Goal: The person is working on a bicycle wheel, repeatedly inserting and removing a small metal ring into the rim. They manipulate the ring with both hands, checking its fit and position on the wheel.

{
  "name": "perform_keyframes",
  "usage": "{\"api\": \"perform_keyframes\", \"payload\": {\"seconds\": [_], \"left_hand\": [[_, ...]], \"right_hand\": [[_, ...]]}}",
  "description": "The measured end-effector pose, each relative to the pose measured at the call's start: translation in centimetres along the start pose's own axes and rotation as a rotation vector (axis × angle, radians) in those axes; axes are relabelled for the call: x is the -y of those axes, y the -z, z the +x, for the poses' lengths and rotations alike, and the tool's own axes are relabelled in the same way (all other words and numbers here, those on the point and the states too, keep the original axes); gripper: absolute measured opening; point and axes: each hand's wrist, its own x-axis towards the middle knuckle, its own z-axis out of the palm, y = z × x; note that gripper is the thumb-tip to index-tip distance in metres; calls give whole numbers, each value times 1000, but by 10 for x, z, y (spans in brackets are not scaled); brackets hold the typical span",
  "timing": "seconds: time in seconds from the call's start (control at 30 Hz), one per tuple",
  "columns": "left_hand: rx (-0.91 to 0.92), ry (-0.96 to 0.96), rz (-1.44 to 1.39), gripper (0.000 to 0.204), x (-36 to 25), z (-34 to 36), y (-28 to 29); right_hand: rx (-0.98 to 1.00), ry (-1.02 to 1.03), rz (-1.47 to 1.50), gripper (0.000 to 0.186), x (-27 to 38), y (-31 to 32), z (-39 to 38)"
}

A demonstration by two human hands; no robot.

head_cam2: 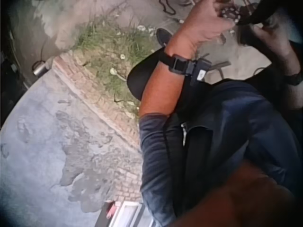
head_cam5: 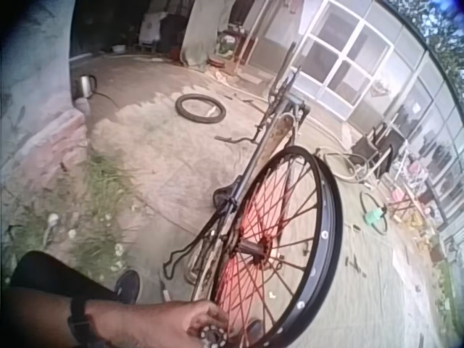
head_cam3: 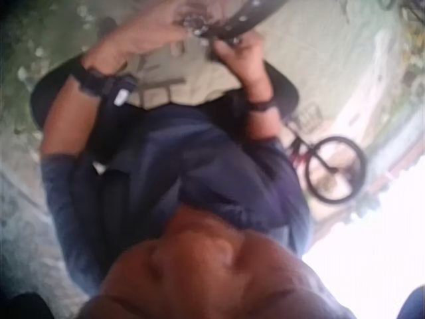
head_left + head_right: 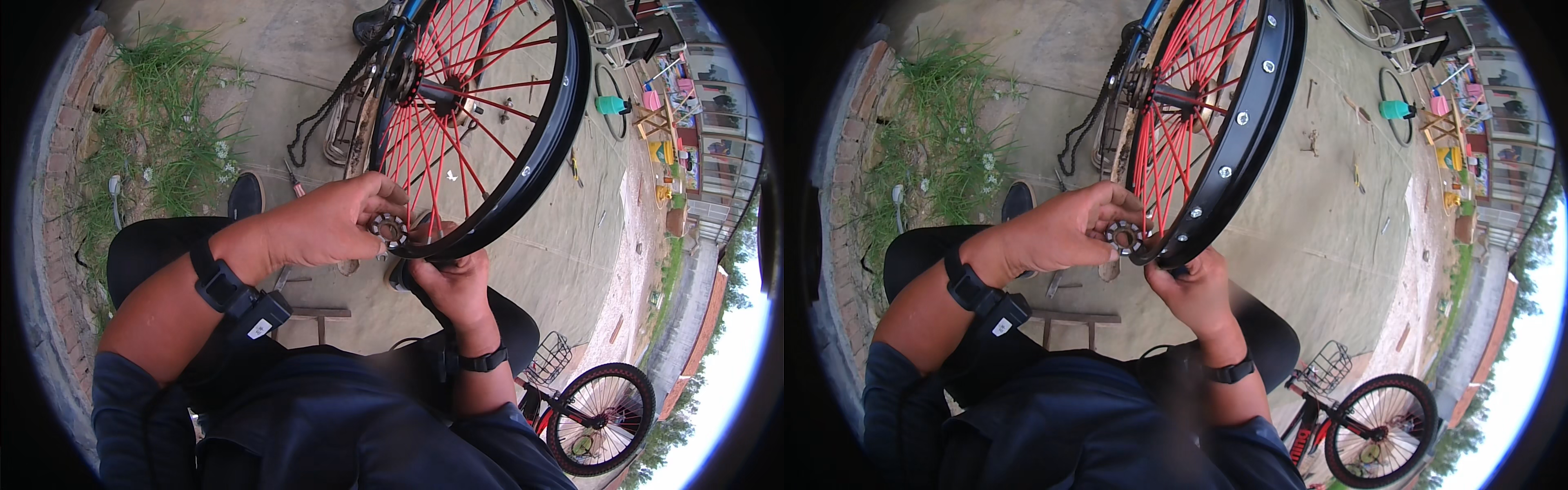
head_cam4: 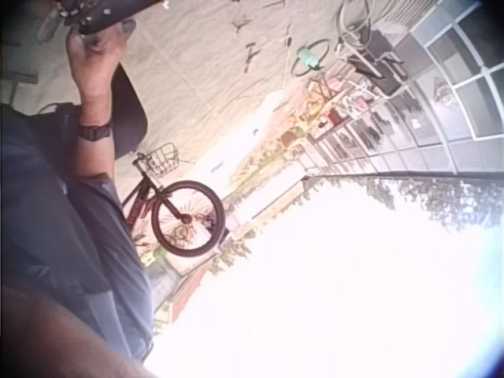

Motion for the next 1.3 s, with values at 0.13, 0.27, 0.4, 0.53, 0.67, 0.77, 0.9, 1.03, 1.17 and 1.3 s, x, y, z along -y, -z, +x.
{"api": "perform_keyframes", "payload": {"seconds": [0.13, 0.27, 0.4, 0.53, 0.67, 0.77, 0.9, 1.03, 1.17, 1.3], "left_hand": [[0, 8, -56, 59, 7, 1, 2], [-7, 12, -24, 60, 8, 2, 5], [-10, 29, 14, 64, 4, 3, 2], [-30, 67, -32, 59, -1, 3, -1], [-52, 118, -69, 59, -4, 3, 0], [-61, 122, -87, 58, -4, 3, 1], [-102, 138, -182, 51, 6, 4, 3], [-135, 159, -134, 41, 12, 5, 3], [-187, 155, -138, 36, 12, 4, -1], [-212, 132, -158, 34, 18, 4, 0]], "right_hand": [[-33, -44, 37, 22, 1, -2, 0], [-86, -26, 81, 21, 1, -6, 2], [-38, 38, 53, 26, 0, -4, 3], [81, 65, -12, 32, -1, 3, 3], [59, 117, -62, 32, 4, 1, 9], [54, 120, -52, 30, 4, 1, 11], [44, 89, -26, 29, 1, 1, 8], [26, 93, -38, 29, 2, -1, 7], [17, 109, -50, 28, 1, -1, 7], [49, -64, 63, 28, 7, -1, 3]]}}
